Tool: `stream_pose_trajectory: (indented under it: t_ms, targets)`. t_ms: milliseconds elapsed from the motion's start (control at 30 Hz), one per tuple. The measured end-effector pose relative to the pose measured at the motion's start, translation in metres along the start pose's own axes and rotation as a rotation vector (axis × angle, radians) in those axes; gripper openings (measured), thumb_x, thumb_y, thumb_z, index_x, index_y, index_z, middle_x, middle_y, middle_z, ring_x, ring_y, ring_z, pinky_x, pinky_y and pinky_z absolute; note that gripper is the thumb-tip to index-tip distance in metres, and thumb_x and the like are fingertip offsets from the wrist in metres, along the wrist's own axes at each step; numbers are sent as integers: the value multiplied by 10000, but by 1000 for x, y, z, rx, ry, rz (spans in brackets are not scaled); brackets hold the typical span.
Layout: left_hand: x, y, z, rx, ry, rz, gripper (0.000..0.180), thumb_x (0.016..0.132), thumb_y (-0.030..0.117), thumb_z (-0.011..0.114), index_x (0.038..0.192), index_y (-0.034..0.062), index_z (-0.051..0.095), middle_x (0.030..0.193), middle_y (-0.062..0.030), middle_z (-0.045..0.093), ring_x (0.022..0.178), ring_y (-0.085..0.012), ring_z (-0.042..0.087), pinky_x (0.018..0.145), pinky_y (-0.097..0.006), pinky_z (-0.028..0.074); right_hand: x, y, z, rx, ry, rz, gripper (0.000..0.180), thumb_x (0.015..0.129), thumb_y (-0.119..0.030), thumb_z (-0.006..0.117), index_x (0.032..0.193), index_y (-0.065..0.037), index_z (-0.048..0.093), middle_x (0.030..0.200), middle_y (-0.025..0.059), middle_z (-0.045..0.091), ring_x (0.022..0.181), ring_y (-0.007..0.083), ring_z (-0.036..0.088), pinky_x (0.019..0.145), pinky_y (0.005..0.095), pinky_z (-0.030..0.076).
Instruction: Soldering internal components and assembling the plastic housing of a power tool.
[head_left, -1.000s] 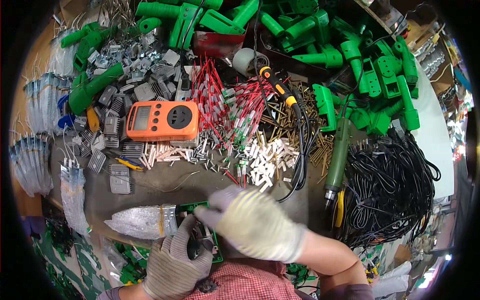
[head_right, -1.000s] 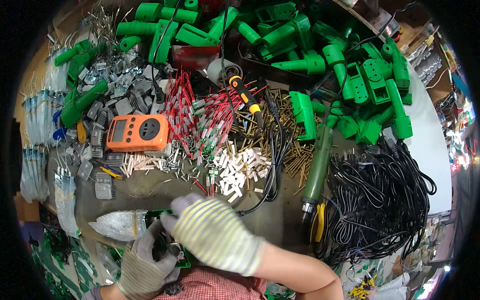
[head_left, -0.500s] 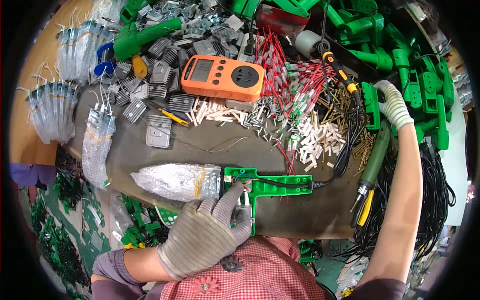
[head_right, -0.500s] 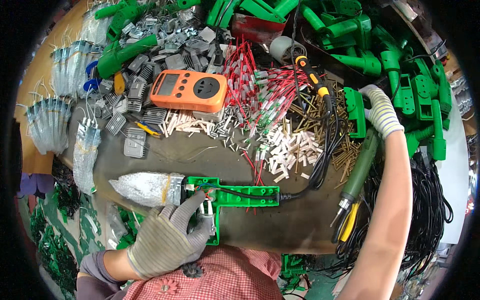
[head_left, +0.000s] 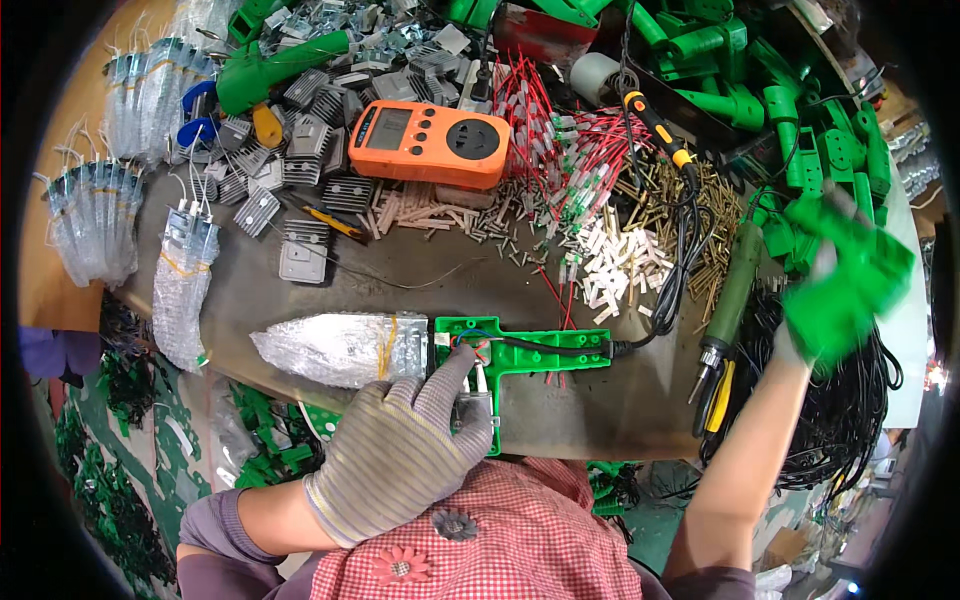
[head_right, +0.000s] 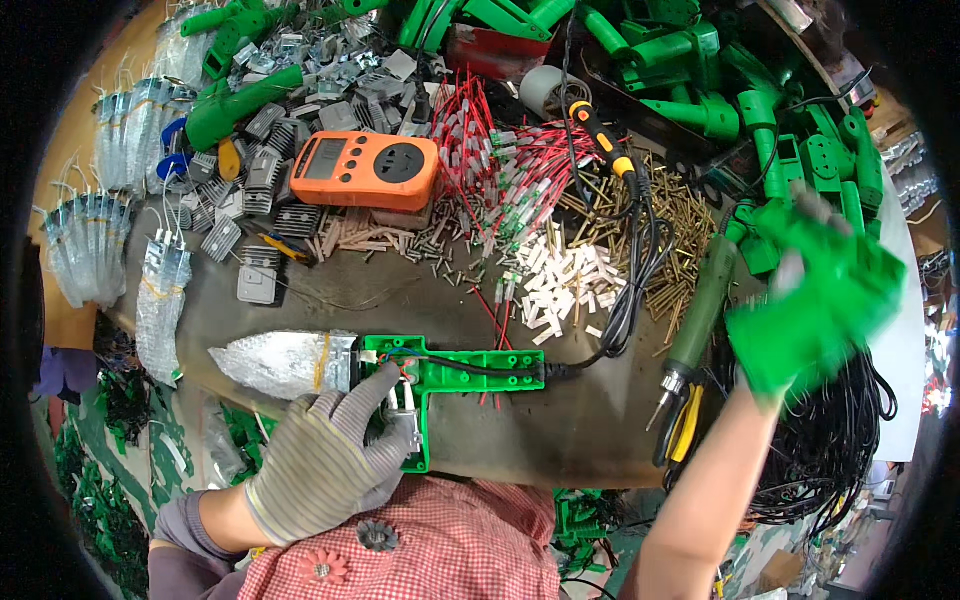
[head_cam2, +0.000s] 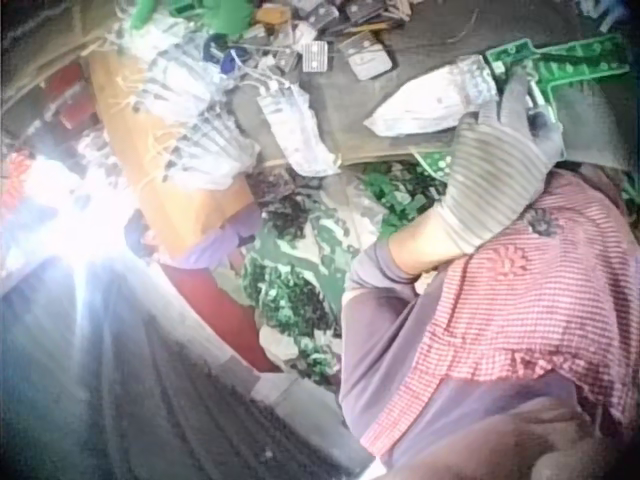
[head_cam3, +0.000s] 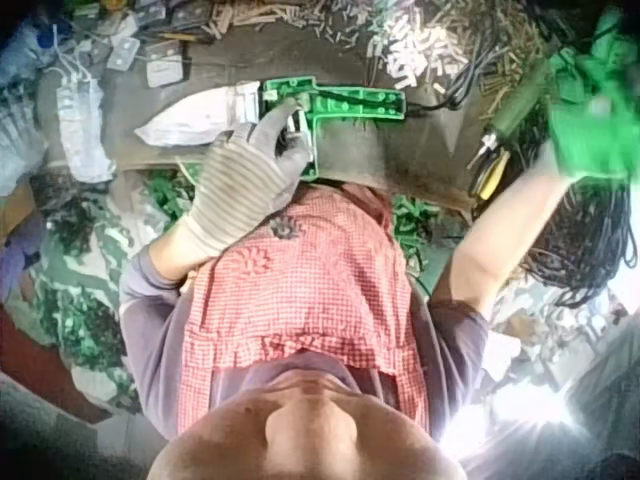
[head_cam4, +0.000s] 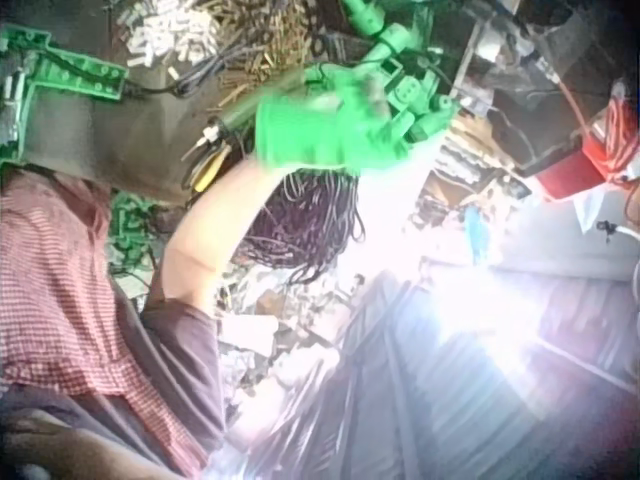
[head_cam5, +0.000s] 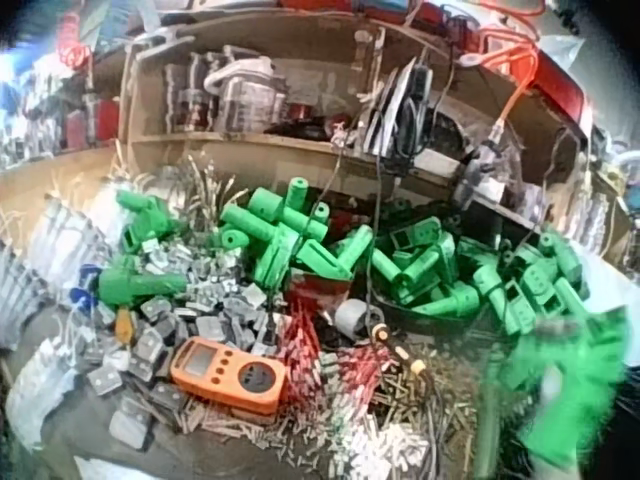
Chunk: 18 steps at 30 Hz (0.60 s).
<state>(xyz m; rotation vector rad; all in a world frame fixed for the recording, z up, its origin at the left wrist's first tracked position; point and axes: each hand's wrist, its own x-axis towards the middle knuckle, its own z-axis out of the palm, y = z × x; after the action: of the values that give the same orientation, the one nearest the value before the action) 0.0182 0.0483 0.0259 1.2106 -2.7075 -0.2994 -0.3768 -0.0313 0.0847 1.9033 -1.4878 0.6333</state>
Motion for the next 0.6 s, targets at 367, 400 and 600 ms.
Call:
stream_pose_trajectory:
  t_ms: [367, 400, 600]
  targets:
    - [1, 0, 3, -8, 38, 19, 243, 758, 240, 668, 963, 111, 651, 1255, -228, 612, 788, -309, 654, 638, -426, 527, -73, -161, 9, 1856, -141, 887, 416, 865, -302, 731, 1112, -54, 506, 971, 54, 511, 910, 185, 493, 905, 360, 432]
    - [1, -1, 4, -11, 50, 44, 247, 759, 253, 675, 961, 113, 650, 1249, -233, 611, 796, -310, 654, 643, -429, 526, -76, -160, 12, 1797, -282, 912, 385, 866, -299, 734, 1074, -56, 519, 981, 53, 523, 924, 174, 500, 887, 326, 433]
    - [1, -9, -6, -81, 80, 106, 179, 797, 181, 636, 922, 53, 647, 1218, -240, 629, 855, -266, 668, 680, -400, 551, -62, -183, 36, 866, -221, -94, 423, 782, -199, 633, 1153, -10, 564, 924, 181, 613, 780, 386, 602, 707, 489, 497]
